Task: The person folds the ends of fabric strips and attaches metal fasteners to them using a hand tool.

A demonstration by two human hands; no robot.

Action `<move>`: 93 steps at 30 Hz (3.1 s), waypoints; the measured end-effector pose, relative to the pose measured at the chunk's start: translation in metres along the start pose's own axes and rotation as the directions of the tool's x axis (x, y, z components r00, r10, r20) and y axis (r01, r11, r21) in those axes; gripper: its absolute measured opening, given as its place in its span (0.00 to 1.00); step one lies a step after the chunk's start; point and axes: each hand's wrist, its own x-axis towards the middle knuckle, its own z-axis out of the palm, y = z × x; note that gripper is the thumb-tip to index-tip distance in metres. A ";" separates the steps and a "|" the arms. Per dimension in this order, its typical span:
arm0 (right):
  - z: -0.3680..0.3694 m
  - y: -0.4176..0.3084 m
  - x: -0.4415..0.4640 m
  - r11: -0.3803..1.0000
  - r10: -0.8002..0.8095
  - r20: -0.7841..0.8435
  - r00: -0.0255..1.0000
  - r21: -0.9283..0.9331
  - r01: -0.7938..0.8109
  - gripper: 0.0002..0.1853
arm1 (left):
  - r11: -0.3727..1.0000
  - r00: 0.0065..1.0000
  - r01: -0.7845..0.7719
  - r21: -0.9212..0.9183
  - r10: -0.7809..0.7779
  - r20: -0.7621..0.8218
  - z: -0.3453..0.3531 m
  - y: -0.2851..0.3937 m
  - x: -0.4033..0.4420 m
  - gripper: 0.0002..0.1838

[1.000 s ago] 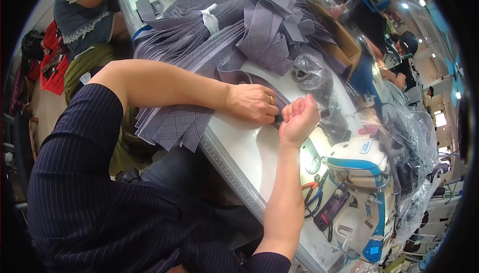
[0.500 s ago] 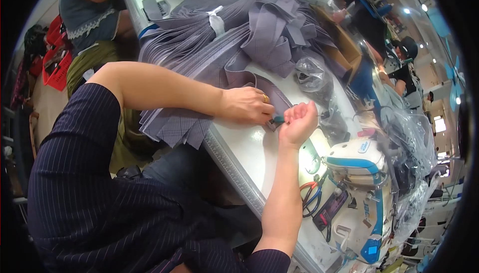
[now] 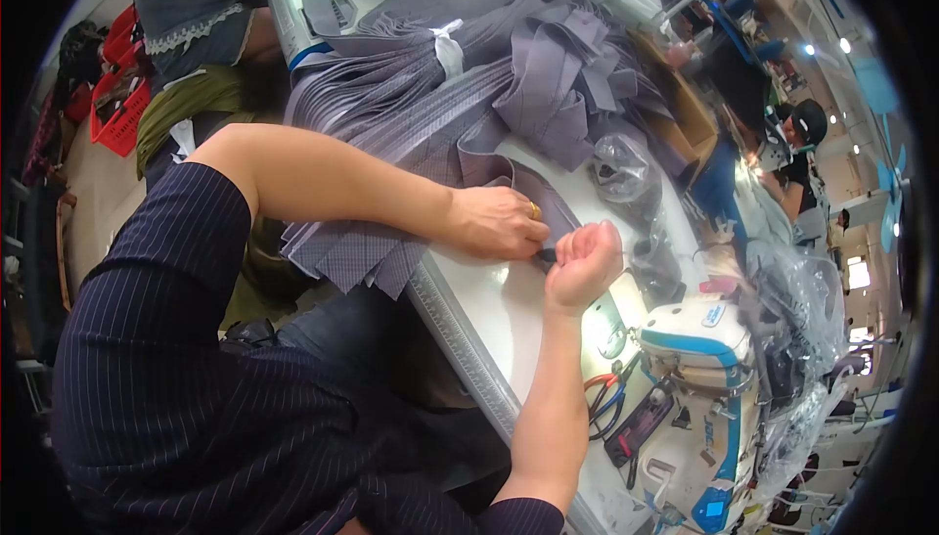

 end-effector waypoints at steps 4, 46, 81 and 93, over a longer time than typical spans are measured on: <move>-0.007 -0.029 0.005 0.978 -0.176 0.038 0.984 0.118 0.170 0.19 | 1.000 0.999 0.006 -0.023 -0.007 -0.036 0.003 -0.002 -0.003 0.07; -0.018 -0.025 -0.008 0.304 -0.561 0.452 0.693 -0.666 0.681 0.18 | 0.633 0.498 0.737 -0.236 -0.745 -0.444 -0.093 -0.116 0.089 0.14; -0.019 0.008 -0.009 0.090 0.100 0.531 0.841 -0.847 0.524 0.15 | 0.732 0.734 0.673 0.105 -0.642 -0.222 -0.099 0.017 -0.061 0.19; -0.020 0.002 -0.013 0.084 0.093 0.549 0.831 -0.835 0.543 0.15 | 0.664 0.676 0.724 0.188 -0.736 -0.005 -0.104 0.048 -0.077 0.18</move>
